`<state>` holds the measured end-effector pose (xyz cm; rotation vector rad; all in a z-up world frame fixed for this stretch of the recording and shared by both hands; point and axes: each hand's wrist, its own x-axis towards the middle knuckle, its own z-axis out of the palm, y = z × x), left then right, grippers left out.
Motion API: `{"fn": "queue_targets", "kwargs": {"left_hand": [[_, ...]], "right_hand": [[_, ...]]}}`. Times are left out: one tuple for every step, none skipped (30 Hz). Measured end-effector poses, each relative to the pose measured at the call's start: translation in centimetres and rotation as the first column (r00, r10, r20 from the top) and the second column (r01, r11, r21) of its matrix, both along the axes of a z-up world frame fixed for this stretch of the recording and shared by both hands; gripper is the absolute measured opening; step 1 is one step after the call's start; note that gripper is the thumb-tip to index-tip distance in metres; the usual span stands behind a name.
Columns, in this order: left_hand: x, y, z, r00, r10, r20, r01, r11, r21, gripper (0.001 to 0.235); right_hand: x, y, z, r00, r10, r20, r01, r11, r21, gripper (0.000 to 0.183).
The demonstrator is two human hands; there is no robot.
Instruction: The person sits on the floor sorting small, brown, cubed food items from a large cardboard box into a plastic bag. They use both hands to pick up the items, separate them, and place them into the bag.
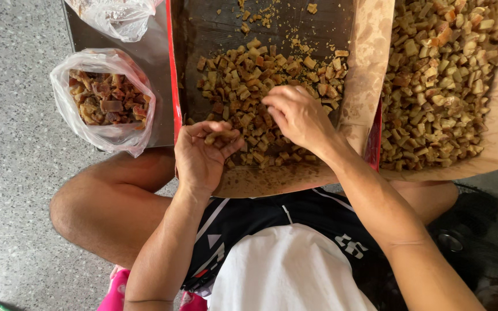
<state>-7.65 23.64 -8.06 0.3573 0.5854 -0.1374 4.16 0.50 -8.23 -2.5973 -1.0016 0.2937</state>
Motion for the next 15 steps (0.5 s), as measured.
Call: {"fn": "queue_targets", "kwargs": {"left_hand": [[-0.2,-0.1,-0.3,0.999,0.016,-0.032,-0.016,1.000,0.015,0.034],[-0.3,-0.1,-0.7,0.998,0.011,-0.054,-0.010,1.000,0.016,0.033],[-0.3,-0.2,-1.0,0.997,0.003,-0.077,-0.002,1.000,0.017,0.032],[-0.3,-0.3,-1.2,0.995,-0.004,-0.099,0.006,1.000,0.018,0.031],[-0.4,-0.4,-1.3,0.996,-0.019,-0.086,0.022,0.999,0.036,0.030],[-0.5,-0.6,-1.3,0.997,-0.034,-0.074,0.038,0.998,0.055,0.029],[-0.5,-0.7,-1.2,0.997,-0.048,-0.061,0.053,0.996,0.073,0.028],[-0.4,-0.8,-1.0,0.994,-0.075,-0.083,0.082,0.993,0.083,0.028],[-0.3,-0.8,-0.8,0.989,-0.100,-0.107,0.110,0.989,0.094,0.029],[-0.1,-0.8,-0.4,0.983,-0.124,-0.132,0.138,0.985,0.104,0.032],[-0.1,-0.8,-0.1,0.983,-0.117,-0.139,0.132,0.986,0.101,0.034],[0.0,-0.8,0.3,0.983,-0.110,-0.147,0.125,0.987,0.099,0.037],[0.1,-0.7,0.5,0.983,-0.101,-0.153,0.117,0.988,0.096,0.041],[0.1,-0.6,0.7,0.984,-0.100,-0.147,0.115,0.988,0.100,0.042],[0.1,-0.6,0.9,0.985,-0.099,-0.144,0.114,0.988,0.100,0.043]], "right_hand": [[0.4,0.0,-0.4,1.000,-0.027,-0.010,0.027,1.000,0.000,0.020],[0.9,0.2,-0.8,0.999,-0.035,-0.038,0.036,0.999,0.019,0.021],[1.3,0.8,-1.1,0.997,-0.044,-0.065,0.047,0.998,0.037,0.022],[1.4,1.5,-1.4,0.994,-0.053,-0.093,0.058,0.997,0.055,0.023],[1.5,2.4,-1.5,0.998,-0.029,-0.058,0.031,0.999,0.040,0.027],[1.5,3.4,-1.7,1.000,-0.004,-0.023,0.005,1.000,0.025,0.032],[1.6,3.9,-1.7,1.000,0.022,0.012,-0.023,1.000,0.007,0.037],[1.8,4.0,-1.6,0.999,0.028,0.045,-0.027,1.000,-0.015,0.037],[2.0,4.2,-1.5,0.997,0.035,0.075,-0.032,0.999,-0.037,0.037],[2.1,4.4,-1.4,0.994,0.043,0.105,-0.037,0.998,-0.059,0.037],[2.2,4.1,-1.1,0.999,0.027,0.024,-0.025,0.996,-0.086,0.035],[2.4,3.1,-0.5,0.998,0.009,-0.056,-0.015,0.993,-0.113,0.034],[2.7,2.2,0.1,0.991,-0.011,-0.134,-0.009,0.990,-0.143,0.034],[2.8,1.3,0.7,0.966,-0.100,-0.239,0.083,0.993,-0.079,0.027],[2.5,0.1,1.5,0.920,-0.179,-0.349,0.180,0.983,-0.030,0.021]]}}
